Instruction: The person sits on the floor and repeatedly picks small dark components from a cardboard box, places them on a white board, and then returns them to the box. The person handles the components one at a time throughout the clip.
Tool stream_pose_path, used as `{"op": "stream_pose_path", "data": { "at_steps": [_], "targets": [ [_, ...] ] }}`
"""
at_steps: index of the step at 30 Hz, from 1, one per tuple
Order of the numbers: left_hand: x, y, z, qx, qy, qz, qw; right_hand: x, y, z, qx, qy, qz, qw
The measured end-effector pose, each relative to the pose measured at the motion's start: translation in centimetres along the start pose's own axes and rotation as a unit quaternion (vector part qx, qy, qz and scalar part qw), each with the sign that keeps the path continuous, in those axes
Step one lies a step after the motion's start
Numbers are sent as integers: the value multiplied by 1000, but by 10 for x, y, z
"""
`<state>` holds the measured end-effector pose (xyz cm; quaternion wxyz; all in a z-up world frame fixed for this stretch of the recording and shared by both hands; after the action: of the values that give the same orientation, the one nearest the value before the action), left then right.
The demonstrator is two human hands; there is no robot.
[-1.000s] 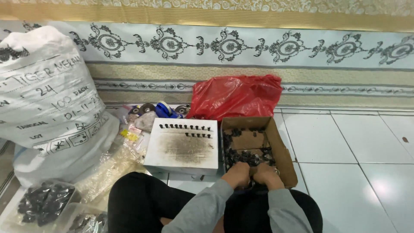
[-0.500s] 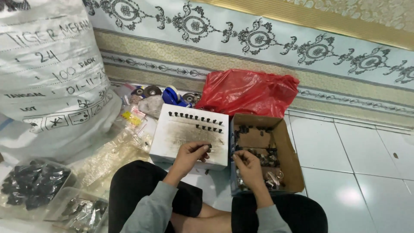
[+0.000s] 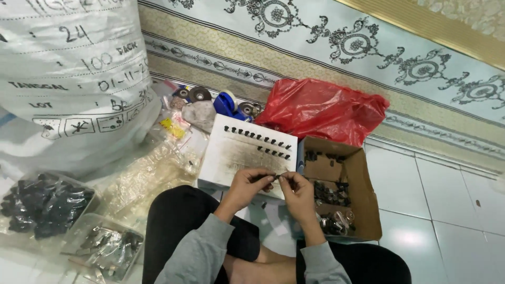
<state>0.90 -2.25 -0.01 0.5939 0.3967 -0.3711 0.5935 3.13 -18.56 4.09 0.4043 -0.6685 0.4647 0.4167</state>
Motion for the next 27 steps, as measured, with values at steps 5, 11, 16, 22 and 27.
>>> {"op": "stream_pose_path", "data": {
  "at_steps": [5, 11, 16, 22, 27],
  "targets": [
    [0, 1, 0, 0, -3, 2, 1000, -17, 2, 0, -12, 59, 0, 998],
    [6, 3, 3, -14, -39, 9, 999, -20, 1, 1, -23, 130, 12, 991],
    [1, 3, 3, -7, -67, 24, 997, -5, 1, 4, -13, 134, 31, 990],
    [-2, -3, 5, 28, 4, 31, 999, -5, -8, 9, 3, 27, 24, 999],
    [8, -6, 0, 59, -45, 23, 997, -6, -24, 16, -26, -13, 22, 999]
  ]
}}
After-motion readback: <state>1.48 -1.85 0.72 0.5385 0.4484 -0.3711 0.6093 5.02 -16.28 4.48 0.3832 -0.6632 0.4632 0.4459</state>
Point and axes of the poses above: each hand's wrist, its own y-axis away from the middle knuckle, its own z-axis out of the palm, x = y × z, the point moved 2 cm from there along -y, towards the middle knuckle, and after that the axes turned 3 degrees about -x, right-handed, at the moved point
